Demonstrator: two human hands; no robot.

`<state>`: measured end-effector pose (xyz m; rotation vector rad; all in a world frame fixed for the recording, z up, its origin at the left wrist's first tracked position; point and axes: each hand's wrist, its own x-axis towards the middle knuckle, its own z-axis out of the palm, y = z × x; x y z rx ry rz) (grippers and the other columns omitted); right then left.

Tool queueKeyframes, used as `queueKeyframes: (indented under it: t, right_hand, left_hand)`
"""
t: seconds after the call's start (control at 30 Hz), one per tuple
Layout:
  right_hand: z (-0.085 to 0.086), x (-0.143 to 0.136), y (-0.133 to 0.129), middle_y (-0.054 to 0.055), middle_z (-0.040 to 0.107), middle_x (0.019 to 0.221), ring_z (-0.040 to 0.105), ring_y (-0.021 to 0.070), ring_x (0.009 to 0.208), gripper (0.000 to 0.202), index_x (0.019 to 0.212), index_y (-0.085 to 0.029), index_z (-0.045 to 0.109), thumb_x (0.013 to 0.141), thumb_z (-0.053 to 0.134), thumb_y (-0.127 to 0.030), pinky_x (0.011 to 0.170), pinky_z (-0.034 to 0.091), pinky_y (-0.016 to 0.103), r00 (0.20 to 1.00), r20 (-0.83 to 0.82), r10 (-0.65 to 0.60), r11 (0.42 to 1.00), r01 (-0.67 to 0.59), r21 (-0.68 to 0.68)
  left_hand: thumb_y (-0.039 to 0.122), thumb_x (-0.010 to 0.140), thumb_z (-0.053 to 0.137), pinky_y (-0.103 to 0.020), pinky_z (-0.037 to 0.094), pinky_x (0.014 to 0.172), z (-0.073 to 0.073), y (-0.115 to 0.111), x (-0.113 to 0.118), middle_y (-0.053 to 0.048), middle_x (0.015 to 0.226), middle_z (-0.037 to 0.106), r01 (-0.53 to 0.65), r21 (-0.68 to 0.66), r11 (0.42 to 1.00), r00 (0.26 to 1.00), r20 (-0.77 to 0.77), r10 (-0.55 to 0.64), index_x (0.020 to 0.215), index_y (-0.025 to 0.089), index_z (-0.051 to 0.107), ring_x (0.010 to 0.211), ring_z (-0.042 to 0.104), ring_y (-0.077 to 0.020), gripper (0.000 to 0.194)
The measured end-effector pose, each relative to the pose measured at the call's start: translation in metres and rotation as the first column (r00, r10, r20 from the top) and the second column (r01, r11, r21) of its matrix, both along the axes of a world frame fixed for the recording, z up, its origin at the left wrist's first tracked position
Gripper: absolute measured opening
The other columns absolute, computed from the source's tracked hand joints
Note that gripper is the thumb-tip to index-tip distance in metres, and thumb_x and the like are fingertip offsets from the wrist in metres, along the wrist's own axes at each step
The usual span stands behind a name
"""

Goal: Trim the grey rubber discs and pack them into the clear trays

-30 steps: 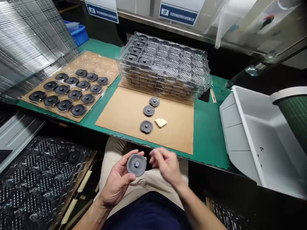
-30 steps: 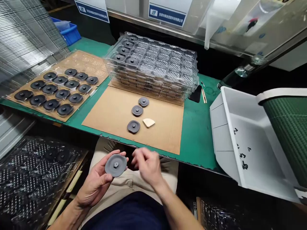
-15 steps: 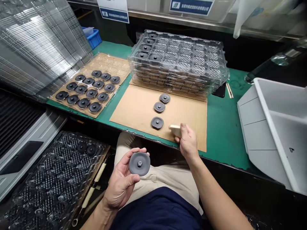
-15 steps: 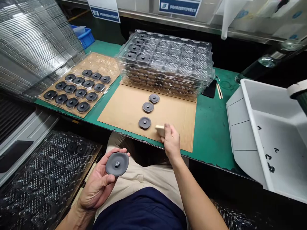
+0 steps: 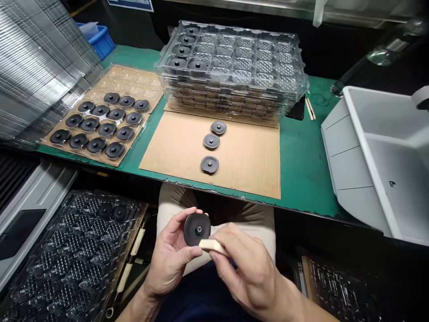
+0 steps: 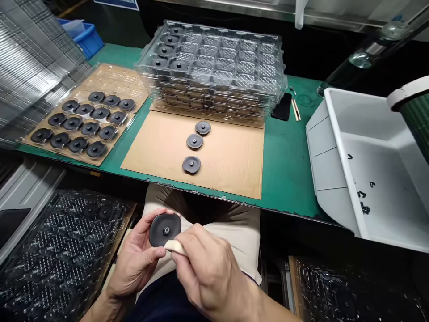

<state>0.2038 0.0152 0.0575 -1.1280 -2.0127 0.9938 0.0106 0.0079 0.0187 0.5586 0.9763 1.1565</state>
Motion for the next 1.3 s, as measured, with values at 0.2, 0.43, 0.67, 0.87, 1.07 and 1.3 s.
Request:
queueKeyframes:
  t: [0.2,0.43,0.67,0.87,1.07,1.3]
  right_hand:
    - [0.006,0.004,0.004,0.005,0.059,0.092,0.055,0.0166,0.077,0.014,0.105,-0.018,0.059,0.106,0.045,-0.017,0.068,0.045,0.029,0.999,0.038,0.002,1.0,-0.002,0.009]
    - [0.012,0.005,0.009,0.005,0.058,0.089,0.054,0.0167,0.075,0.017,0.102,-0.018,0.061,0.107,0.045,-0.019,0.066,0.045,0.03,0.995,0.098,0.027,0.999,-0.028,0.014]
    - [0.011,0.004,0.009,0.006,0.058,0.092,0.054,0.0175,0.078,0.017,0.105,-0.017,0.061,0.107,0.045,-0.02,0.068,0.045,0.03,0.989,0.135,0.065,0.998,-0.067,0.012]
    - [0.007,0.004,0.011,0.006,0.057,0.093,0.054,0.0173,0.078,0.02,0.105,-0.016,0.061,0.109,0.041,-0.021,0.07,0.045,0.03,0.975,0.218,0.04,0.999,-0.041,0.003]
    - [0.007,0.002,0.014,0.006,0.057,0.092,0.053,0.017,0.076,0.021,0.102,-0.017,0.061,0.109,0.042,-0.024,0.067,0.043,0.03,0.964,0.245,0.107,0.994,-0.108,-0.012]
    - [0.009,-0.002,0.015,0.006,0.057,0.091,0.053,0.0169,0.073,0.023,0.106,-0.016,0.063,0.109,0.042,-0.023,0.065,0.042,0.03,0.941,0.31,0.137,0.99,-0.143,-0.003]
  left_hand:
    - [0.022,0.067,0.095,-0.028,0.056,0.098,0.006,-0.003,0.0,-0.009,0.126,0.074,0.024,-0.06,0.998,0.998,0.066,-0.02,0.126,0.027,0.075,0.116,0.07,-0.0268,0.063]
    - [0.033,0.075,0.09,-0.033,0.052,0.105,0.004,-0.008,-0.009,-0.011,0.125,0.076,0.066,-0.155,0.986,0.987,0.156,-0.042,0.132,0.028,0.073,0.119,0.069,-0.0282,0.059]
    - [0.042,0.086,0.079,-0.025,0.058,0.087,0.006,-0.008,-0.005,-0.009,0.111,0.08,0.003,-0.292,0.957,0.976,0.207,0.06,0.122,0.024,0.079,0.098,0.073,-0.0206,0.04]
    - [0.045,0.088,0.076,-0.028,0.059,0.063,0.008,-0.003,-0.001,-0.009,0.096,0.077,0.062,-0.351,0.934,0.977,0.213,0.016,0.116,0.019,0.08,0.076,0.067,-0.0196,0.039]
    - [0.046,0.088,0.075,-0.027,0.057,0.059,0.007,0.0,-0.003,-0.011,0.093,0.074,0.076,-0.365,0.928,0.979,0.204,0.001,0.113,0.014,0.081,0.076,0.062,-0.0198,0.041]
    - [0.044,0.091,0.071,-0.027,0.056,0.059,0.002,-0.001,-0.008,-0.011,0.09,0.073,0.115,-0.337,0.935,0.977,0.209,-0.045,0.114,0.014,0.081,0.074,0.06,-0.0188,0.039]
